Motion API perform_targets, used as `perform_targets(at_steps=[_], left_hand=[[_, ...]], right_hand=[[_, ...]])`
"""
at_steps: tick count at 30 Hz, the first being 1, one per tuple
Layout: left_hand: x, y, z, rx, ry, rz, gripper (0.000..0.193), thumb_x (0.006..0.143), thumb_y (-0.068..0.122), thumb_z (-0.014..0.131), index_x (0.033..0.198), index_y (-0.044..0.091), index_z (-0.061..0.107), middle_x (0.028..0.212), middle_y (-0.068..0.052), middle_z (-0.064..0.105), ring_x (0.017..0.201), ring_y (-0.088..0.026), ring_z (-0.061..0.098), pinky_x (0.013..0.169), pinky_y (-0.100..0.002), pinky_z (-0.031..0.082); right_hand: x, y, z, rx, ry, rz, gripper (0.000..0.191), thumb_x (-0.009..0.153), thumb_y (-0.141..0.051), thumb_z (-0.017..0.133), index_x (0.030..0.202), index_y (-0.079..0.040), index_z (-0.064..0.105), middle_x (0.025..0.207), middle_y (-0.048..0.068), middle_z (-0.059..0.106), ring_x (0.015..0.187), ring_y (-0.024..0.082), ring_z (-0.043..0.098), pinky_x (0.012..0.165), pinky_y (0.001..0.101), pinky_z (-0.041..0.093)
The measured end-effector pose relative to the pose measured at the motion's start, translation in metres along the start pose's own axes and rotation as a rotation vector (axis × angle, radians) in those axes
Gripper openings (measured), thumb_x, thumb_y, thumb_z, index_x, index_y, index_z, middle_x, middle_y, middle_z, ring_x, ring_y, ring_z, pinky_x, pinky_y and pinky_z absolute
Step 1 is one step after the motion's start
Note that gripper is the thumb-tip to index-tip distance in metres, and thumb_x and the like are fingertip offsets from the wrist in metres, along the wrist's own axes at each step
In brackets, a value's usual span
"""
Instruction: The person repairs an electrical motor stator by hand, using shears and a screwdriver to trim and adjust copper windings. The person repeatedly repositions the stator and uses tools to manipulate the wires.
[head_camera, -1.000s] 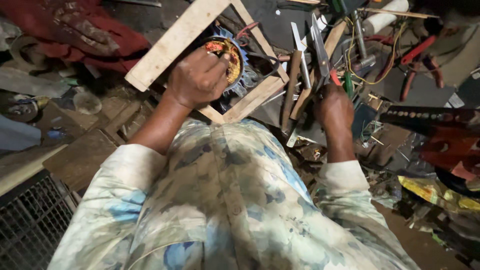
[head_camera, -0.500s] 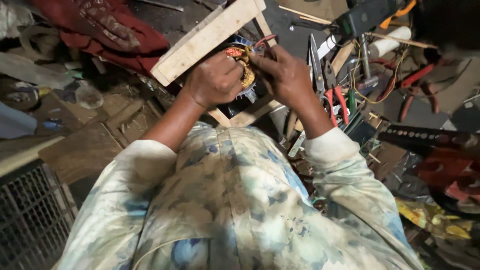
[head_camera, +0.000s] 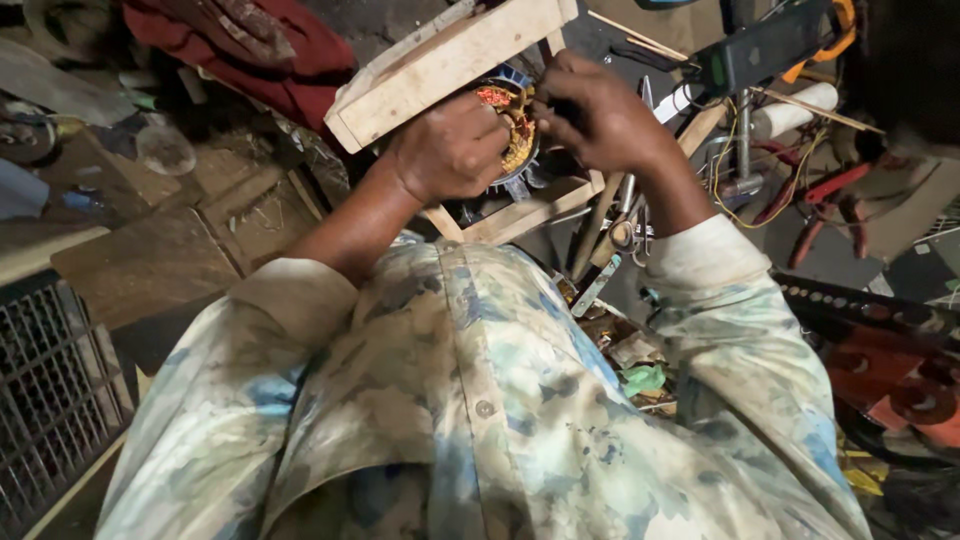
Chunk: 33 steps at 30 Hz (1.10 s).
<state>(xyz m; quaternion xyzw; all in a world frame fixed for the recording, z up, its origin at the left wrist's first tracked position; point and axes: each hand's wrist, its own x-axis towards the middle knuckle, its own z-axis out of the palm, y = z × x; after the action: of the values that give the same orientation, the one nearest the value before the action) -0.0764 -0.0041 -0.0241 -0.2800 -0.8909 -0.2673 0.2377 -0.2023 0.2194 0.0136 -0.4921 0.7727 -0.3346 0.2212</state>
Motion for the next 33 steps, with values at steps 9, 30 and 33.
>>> perform_targets(at_steps=[9, 30, 33], left_hand=[[0.002, -0.005, 0.002, 0.006, -0.008, 0.002, 0.012, 0.078, 0.012, 0.073, 0.081, 0.006, 0.062, 0.079, -0.006, 0.054, 0.076, -0.024, 0.06, 0.072, -0.035, 0.052], [0.004, -0.006, 0.006, 0.037, -0.013, 0.031, 0.012, 0.08, 0.014, 0.072, 0.083, 0.006, 0.063, 0.079, -0.006, 0.052, 0.076, -0.024, 0.058, 0.071, -0.035, 0.051], [0.005, -0.002, 0.005, 0.056, -0.023, 0.033, 0.013, 0.081, 0.015, 0.071, 0.087, 0.006, 0.064, 0.081, -0.005, 0.053, 0.077, -0.023, 0.058, 0.072, -0.034, 0.051]], right_hand=[[-0.007, -0.012, 0.004, 0.041, 0.138, 0.028, 0.02, 0.09, -0.005, 0.083, 0.106, -0.003, 0.07, 0.105, 0.011, 0.063, 0.099, 0.031, 0.066, 0.083, 0.0396, 0.052], [-0.016, -0.013, -0.006, -0.195, 0.141, -0.091, 0.026, 0.086, -0.009, 0.082, 0.11, -0.007, 0.072, 0.11, 0.011, 0.064, 0.096, 0.033, 0.065, 0.079, 0.0413, 0.052], [-0.012, -0.012, -0.002, -0.435, 0.12, -0.174, 0.024, 0.082, -0.017, 0.084, 0.102, -0.012, 0.072, 0.1, 0.007, 0.064, 0.085, 0.03, 0.064, 0.071, 0.0426, 0.049]])
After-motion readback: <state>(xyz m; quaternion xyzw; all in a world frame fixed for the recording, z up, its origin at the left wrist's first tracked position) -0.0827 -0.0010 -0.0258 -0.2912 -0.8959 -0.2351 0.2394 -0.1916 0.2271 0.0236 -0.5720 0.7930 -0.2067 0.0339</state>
